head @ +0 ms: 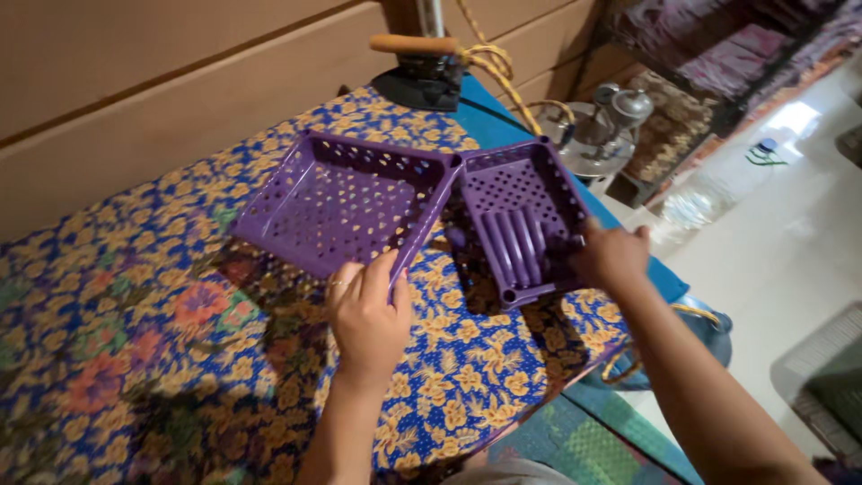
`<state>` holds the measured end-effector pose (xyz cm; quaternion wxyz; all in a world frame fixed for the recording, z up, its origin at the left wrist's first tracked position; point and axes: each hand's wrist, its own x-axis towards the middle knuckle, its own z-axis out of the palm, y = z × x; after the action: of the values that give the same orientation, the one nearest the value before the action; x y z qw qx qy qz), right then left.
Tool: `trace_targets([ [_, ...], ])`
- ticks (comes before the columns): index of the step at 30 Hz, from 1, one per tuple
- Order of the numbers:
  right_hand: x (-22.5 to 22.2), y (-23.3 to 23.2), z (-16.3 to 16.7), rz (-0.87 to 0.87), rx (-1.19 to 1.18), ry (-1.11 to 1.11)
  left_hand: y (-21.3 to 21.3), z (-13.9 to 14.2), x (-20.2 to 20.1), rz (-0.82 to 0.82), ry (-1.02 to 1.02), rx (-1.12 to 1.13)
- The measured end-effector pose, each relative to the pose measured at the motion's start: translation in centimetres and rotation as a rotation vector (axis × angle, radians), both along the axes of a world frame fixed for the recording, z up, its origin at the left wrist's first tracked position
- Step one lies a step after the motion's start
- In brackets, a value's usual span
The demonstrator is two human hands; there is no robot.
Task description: The person takes apart a small purple plastic multi-tier storage rack on a table. They pull the perforated trays apart, detach the cylindrical leg posts from the tray corners one by one, and set the separated trays and posts on the table.
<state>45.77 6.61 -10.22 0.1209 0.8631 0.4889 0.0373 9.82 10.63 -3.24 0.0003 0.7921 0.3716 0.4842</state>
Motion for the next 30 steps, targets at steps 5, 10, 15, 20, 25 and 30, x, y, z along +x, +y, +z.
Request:
trace_targets([
  [5,-0.6,0.2,3.8,0.126,0.461,0.481,0.2,-1.4,-2.2,0.077,-0.016,-0.02],
  [10,-7.1,2.5,3.6,0.25,0.553,1.279,-1.0,-2.7,-5.4,0.107,-0.133,-0.051],
  [15,-17.6,3.7,1.0,0.529,0.35,1.509,-2.3,-3.2,-9.3,0.204,-0.181,-0.112],
  [20,-28.9,1.6,0.9,0.811,0.291,1.668,-3.0,-2.7,-12.6,0.313,-0.254,-0.051],
  [25,-35.7,0.4,2.7,0.882,0.377,1.44,-3.2,-1.8,-15.4,0.358,-0.475,-0.196],
  [30,-38.9,0.4,2.9,0.919,0.405,1.38,-3.6,-1.6,-17.1,0.363,-0.435,-0.152],
])
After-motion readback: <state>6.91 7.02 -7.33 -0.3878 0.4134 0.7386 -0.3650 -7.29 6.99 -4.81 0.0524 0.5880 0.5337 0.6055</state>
